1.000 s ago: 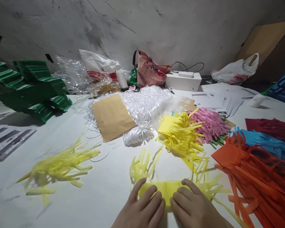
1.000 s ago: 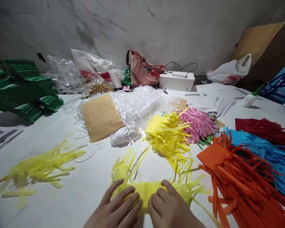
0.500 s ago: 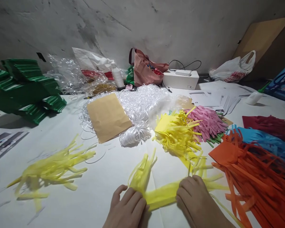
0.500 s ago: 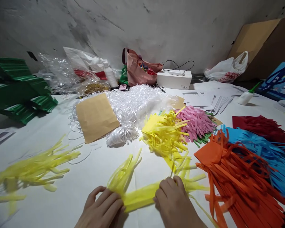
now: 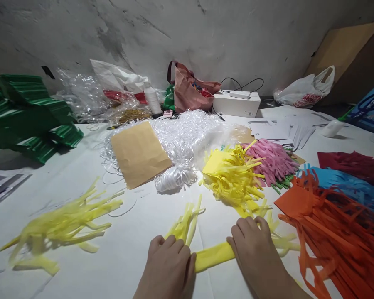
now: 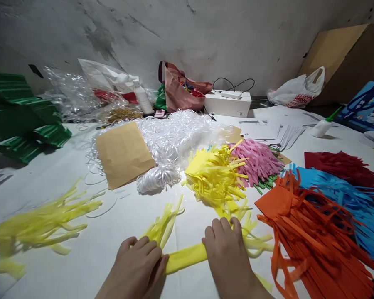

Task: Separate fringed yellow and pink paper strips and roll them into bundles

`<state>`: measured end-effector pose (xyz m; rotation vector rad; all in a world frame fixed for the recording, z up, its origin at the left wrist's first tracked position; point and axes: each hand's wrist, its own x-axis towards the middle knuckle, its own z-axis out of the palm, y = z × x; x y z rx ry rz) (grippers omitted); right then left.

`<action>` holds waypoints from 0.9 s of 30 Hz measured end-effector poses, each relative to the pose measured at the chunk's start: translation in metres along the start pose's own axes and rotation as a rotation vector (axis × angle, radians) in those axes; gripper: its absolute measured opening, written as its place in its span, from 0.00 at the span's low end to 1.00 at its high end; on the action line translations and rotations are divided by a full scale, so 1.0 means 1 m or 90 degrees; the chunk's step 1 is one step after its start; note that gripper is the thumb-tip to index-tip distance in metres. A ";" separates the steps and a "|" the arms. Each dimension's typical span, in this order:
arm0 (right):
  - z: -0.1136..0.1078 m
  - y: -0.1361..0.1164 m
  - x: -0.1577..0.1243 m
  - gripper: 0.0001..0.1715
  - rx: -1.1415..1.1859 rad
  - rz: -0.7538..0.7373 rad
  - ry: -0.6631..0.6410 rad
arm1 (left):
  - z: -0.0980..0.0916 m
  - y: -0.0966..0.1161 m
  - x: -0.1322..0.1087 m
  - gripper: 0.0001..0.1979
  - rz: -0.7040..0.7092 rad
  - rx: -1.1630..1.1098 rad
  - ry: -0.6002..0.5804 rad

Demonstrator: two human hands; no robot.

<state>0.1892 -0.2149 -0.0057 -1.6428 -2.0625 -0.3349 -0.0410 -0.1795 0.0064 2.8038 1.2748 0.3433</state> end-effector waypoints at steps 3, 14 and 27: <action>-0.005 -0.005 0.002 0.15 0.098 -0.154 0.051 | 0.001 0.001 0.001 0.17 0.001 -0.010 0.009; 0.004 -0.009 -0.004 0.14 0.199 -0.244 -0.016 | 0.003 0.012 -0.003 0.11 0.173 -0.047 0.262; -0.009 0.014 -0.021 0.15 0.180 -0.152 -0.039 | 0.019 0.002 -0.013 0.13 0.114 -0.206 0.243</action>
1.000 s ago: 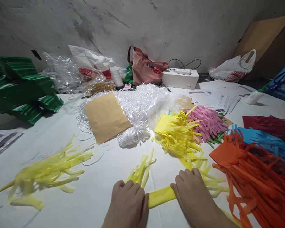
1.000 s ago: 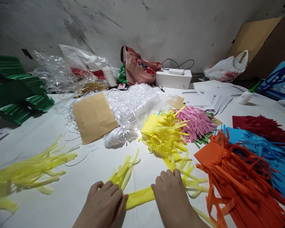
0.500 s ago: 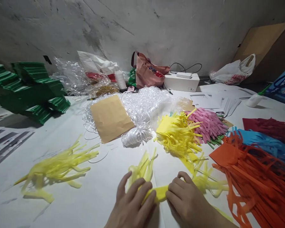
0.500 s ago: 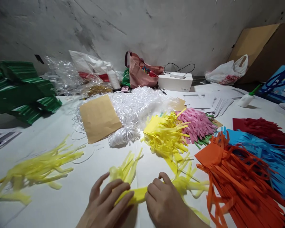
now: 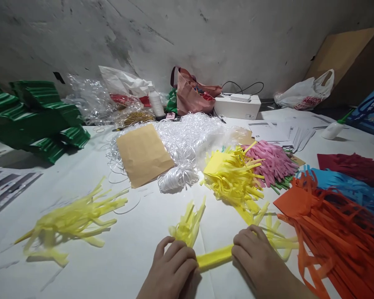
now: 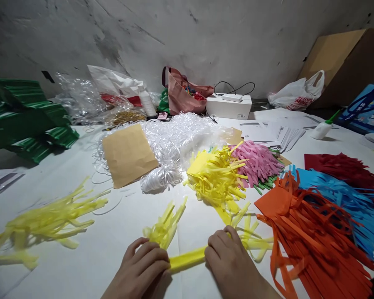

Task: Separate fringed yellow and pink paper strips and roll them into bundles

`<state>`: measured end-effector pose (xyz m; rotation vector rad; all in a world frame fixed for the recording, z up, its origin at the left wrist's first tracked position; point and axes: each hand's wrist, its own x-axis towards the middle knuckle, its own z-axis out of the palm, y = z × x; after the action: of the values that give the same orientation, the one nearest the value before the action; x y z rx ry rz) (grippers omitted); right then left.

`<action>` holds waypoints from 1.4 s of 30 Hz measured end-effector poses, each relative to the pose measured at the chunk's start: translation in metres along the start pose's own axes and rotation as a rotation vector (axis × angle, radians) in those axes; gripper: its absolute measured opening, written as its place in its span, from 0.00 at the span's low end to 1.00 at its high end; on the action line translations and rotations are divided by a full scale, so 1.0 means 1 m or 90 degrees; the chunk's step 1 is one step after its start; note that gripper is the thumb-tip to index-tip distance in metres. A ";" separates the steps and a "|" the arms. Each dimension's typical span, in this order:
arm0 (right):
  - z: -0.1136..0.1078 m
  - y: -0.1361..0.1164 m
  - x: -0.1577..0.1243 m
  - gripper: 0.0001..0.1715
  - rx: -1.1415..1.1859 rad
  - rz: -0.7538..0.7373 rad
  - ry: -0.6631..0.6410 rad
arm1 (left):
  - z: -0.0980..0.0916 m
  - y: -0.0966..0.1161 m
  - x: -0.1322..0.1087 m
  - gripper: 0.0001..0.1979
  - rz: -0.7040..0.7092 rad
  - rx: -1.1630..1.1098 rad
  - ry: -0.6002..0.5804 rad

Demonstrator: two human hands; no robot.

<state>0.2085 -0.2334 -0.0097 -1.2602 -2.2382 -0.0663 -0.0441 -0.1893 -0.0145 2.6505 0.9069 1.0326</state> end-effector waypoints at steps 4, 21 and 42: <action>0.008 0.001 -0.003 0.16 -0.032 0.078 0.023 | 0.000 0.003 0.005 0.13 -0.105 0.010 -0.040; 0.029 -0.016 0.028 0.20 -0.078 -0.146 0.047 | 0.018 -0.006 0.001 0.08 0.024 0.061 0.006; 0.009 0.005 -0.004 0.25 -0.090 -0.091 0.120 | -0.006 -0.005 0.009 0.08 0.040 0.052 -0.115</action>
<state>0.2100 -0.2307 -0.0202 -1.1128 -2.1856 -0.3882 -0.0458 -0.1801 -0.0065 2.8011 0.8492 0.7682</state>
